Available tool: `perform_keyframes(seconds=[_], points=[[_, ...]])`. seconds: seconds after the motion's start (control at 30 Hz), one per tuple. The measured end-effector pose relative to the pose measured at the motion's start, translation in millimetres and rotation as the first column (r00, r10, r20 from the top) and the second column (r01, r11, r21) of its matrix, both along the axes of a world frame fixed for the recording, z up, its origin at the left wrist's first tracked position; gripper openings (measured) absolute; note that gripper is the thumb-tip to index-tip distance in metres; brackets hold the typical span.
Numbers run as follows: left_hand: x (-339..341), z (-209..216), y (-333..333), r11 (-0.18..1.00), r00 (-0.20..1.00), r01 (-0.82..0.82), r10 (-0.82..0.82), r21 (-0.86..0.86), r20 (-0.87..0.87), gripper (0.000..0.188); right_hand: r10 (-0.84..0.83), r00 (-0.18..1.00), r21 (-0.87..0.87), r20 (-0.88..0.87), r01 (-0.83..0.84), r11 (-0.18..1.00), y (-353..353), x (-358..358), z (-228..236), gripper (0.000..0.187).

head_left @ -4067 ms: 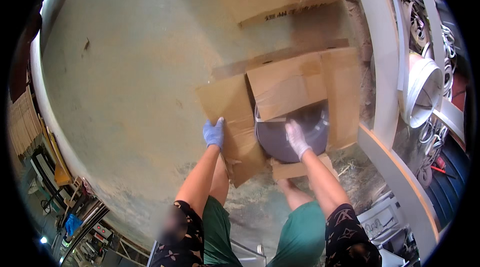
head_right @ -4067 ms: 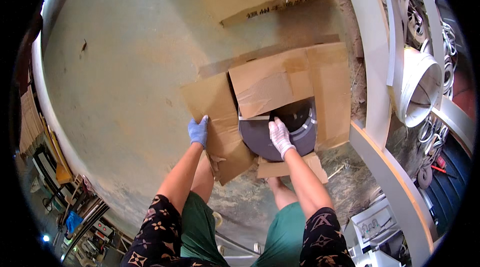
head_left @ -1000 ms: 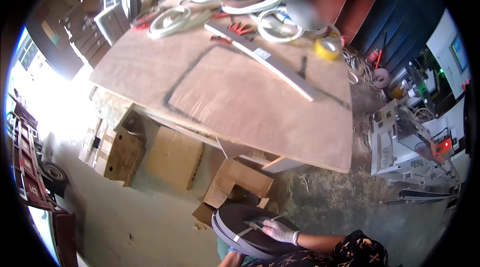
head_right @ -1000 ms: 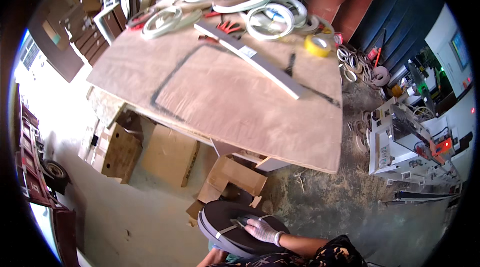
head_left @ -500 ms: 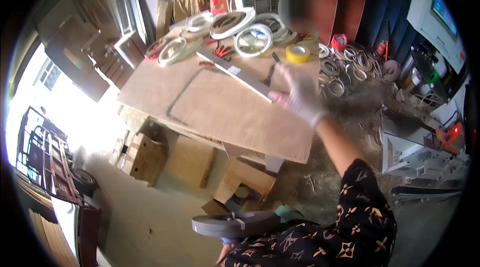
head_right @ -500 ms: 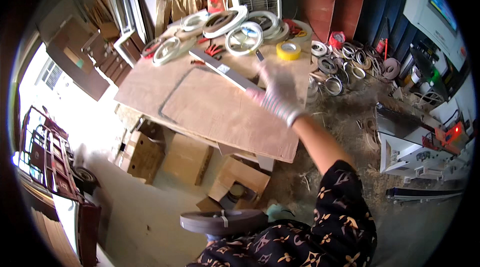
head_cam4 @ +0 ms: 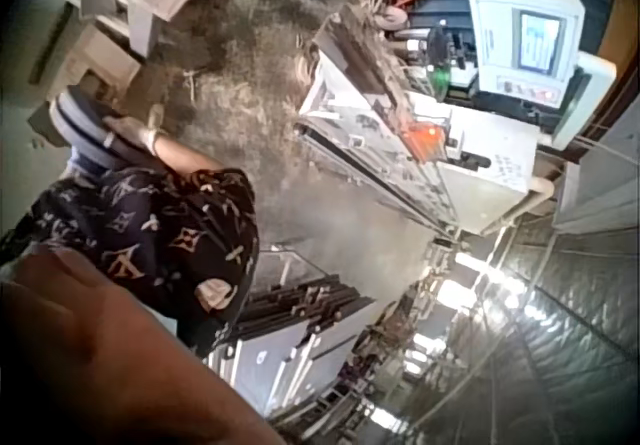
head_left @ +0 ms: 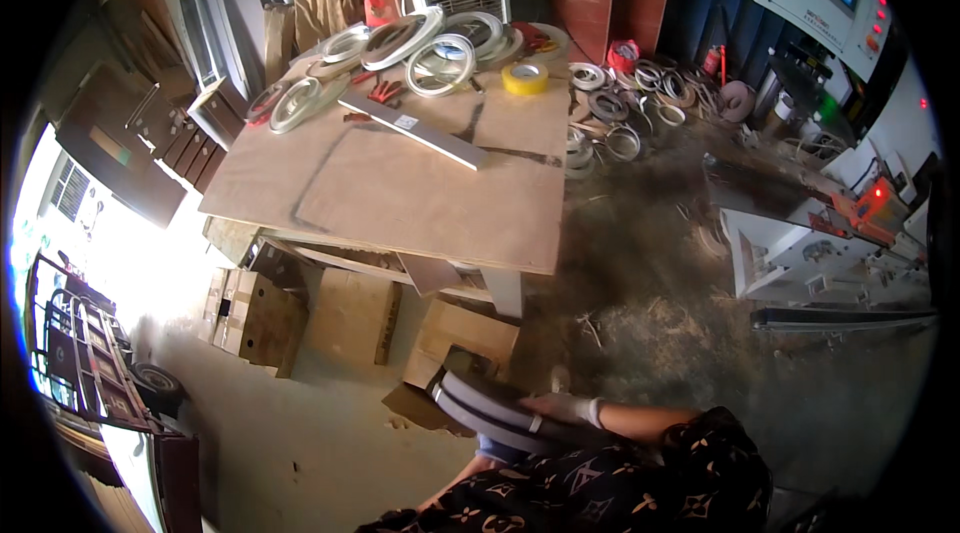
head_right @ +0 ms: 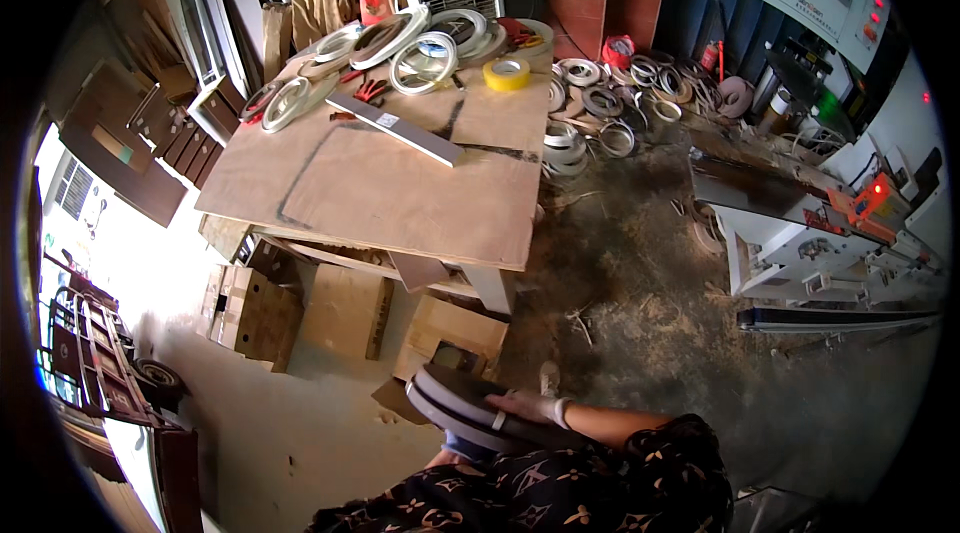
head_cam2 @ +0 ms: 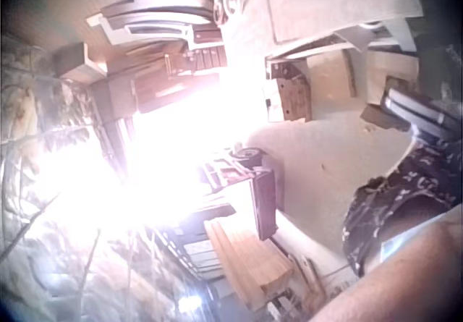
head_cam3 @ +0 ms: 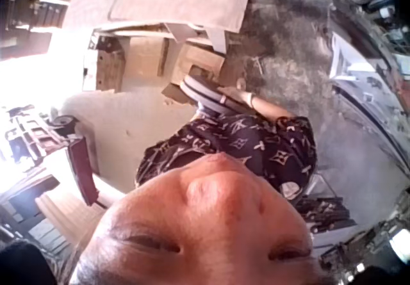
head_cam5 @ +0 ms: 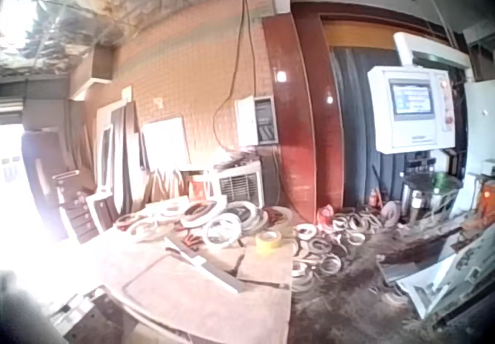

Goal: The person unpacks a metal sheet from a cardboard box, places it on a circular machine, and uses shears to cut a circular piece. The person then repeatedly picks up large metal sheets from a stack, carries them to a machine, and places them on a stack.

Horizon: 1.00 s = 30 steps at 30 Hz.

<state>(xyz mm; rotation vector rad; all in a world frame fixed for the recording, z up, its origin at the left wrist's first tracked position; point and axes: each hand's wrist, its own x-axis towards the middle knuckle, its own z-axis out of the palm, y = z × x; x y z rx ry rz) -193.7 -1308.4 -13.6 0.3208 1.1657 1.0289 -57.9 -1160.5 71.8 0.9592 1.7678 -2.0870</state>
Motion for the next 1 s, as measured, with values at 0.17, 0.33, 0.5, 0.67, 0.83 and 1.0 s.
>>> perform_keyframes(seconds=[0.17, 0.33, 0.5, 0.67, 0.83, 1.0], points=[[61, 118, 101, 0.992, 0.833, -0.092, 0.029, 0.086, 0.552, 0.027, -0.327, 0.938, 0.176, -0.115, 0.343, 0.922, 25, 95, -11, 0.048], [146, 121, 198, 0.961, 0.921, -0.254, 0.204, 0.114, 0.332, 0.032, -0.73, 0.672, -0.365, 0.127, 0.716, 0.596, 78, 174, 60, 0.044], [188, 158, 297, 0.995, 0.791, -0.04, 0.088, -0.092, 0.605, 0.041, -0.746, 0.651, -0.232, -0.14, 0.711, 0.664, 159, 218, 76, 0.047], [187, 210, 376, 0.962, 0.912, -0.126, 0.017, 0.241, 0.409, 0.025, -0.902, 0.431, -0.343, 0.009, 0.849, 0.402, 225, 246, 38, 0.042], [113, 305, 480, 0.95, 0.755, -0.271, 0.112, 0.153, 0.646, 0.019, -0.93, 0.365, -0.56, 0.04, 0.779, 0.282, 287, 252, 20, 0.039], [4, 363, 610, 0.84, 0.769, -0.362, 0.024, 0.404, 0.639, 0.02, -0.922, 0.38, -0.481, 0.077, 0.824, 0.299, 354, 231, 42, 0.04]])
